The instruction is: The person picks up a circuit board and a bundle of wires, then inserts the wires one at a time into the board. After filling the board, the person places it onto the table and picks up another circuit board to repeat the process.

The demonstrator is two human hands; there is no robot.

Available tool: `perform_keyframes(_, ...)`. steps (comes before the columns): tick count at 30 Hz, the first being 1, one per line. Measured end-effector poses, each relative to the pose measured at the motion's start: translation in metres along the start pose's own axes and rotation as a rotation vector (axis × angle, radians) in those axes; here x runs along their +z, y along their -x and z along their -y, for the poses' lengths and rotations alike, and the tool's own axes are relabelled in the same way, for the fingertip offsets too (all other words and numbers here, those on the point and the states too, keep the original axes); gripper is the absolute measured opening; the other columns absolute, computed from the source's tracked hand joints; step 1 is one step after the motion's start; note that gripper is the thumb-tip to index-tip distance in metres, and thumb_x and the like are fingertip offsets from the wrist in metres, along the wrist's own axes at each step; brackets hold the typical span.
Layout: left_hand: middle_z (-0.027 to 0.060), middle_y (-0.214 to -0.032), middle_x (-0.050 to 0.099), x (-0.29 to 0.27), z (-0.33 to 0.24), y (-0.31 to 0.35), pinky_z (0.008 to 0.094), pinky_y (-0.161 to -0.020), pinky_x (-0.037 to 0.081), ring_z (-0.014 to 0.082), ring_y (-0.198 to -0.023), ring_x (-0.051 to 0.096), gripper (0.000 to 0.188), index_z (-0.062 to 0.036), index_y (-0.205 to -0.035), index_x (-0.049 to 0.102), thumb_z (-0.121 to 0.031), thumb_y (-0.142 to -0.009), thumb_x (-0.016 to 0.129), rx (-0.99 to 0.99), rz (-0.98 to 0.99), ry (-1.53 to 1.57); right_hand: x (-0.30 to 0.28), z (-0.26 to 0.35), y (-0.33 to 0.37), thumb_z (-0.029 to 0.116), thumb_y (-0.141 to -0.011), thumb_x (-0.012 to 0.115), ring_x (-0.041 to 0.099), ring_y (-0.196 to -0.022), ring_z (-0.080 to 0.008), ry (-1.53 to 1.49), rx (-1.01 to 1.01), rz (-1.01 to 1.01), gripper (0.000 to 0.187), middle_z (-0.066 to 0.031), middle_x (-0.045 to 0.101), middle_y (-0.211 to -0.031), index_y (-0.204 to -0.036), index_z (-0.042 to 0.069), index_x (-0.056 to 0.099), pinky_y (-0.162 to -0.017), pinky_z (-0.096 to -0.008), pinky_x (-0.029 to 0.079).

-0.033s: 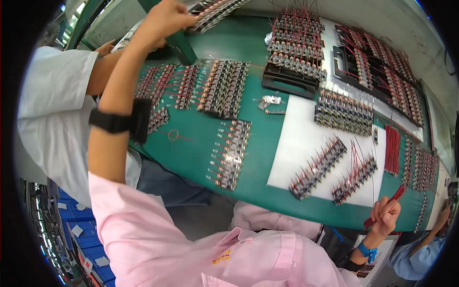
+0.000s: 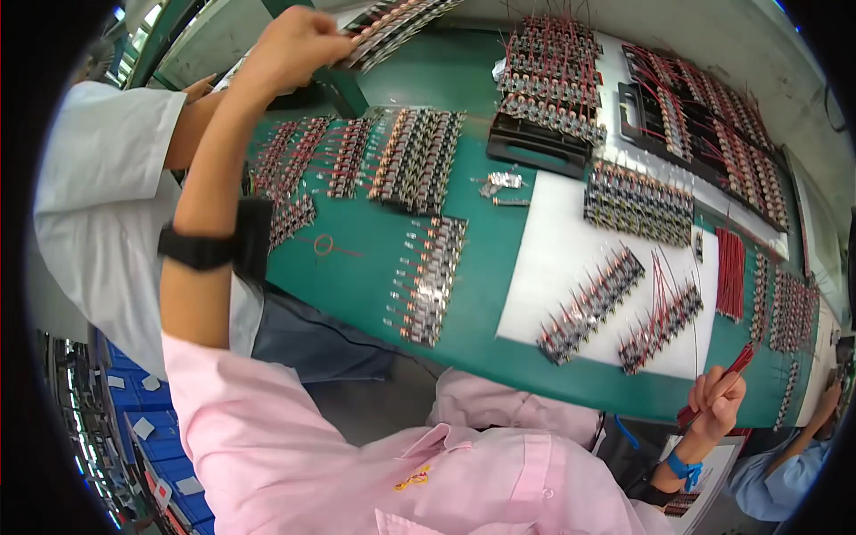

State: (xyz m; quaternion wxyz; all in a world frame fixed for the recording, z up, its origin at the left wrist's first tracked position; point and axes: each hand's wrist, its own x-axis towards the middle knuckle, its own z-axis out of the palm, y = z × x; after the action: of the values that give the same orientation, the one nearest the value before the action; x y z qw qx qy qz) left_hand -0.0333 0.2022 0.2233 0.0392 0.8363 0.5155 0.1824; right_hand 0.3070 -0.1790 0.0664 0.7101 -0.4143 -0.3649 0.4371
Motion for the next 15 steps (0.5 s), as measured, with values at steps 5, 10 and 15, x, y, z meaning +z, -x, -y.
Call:
perform_keyframes(5, 0.0030, -0.050, 0.047, -0.002, -0.018, 0.139, 0.0221, -0.046, 0.036, 0.0070, -0.049, 0.044, 0.013, 0.0022, -0.059, 0.052, -0.010, -0.062, 0.052, 0.049, -0.087, 0.237, -0.003, -0.010, 0.040, 0.016, -0.064, 0.061, 0.028, -0.038, -0.0084, -0.045, -0.005, 0.022, 0.028, -0.0026, 0.033, -0.050, -0.054, 0.002, 0.038, -0.031, -0.0199, 0.023)
perform_keyframes(10, 0.0026, -0.056, 0.050, 0.064, -0.034, 0.225, 0.0209, -0.053, 0.037, 0.0067, -0.056, 0.046, 0.009, 0.0032, -0.061, 0.052, -0.006, -0.063, 0.053, -0.073, -0.091, 0.371, -0.006, -0.012, 0.058, 0.015, -0.062, 0.060, 0.028, -0.038, -0.0093, -0.082, 0.048, 0.058, 0.027, -0.0031, 0.034, -0.049, -0.053, 0.000, 0.039, -0.032, -0.0210, 0.023)
perform_keyframes(15, 0.0086, -0.056, 0.049, 0.115, -0.041, 0.252, 0.0257, -0.051, 0.038, 0.0166, -0.052, 0.049, 0.006, 0.0016, -0.060, 0.051, -0.003, -0.061, 0.055, -0.080, -0.205, 0.179, 0.003, -0.020, 0.048, 0.014, -0.061, 0.059, 0.028, -0.038, -0.0094, -0.135, 0.055, 0.104, 0.025, -0.0035, 0.035, -0.048, -0.053, -0.001, 0.040, -0.033, -0.0216, 0.023)
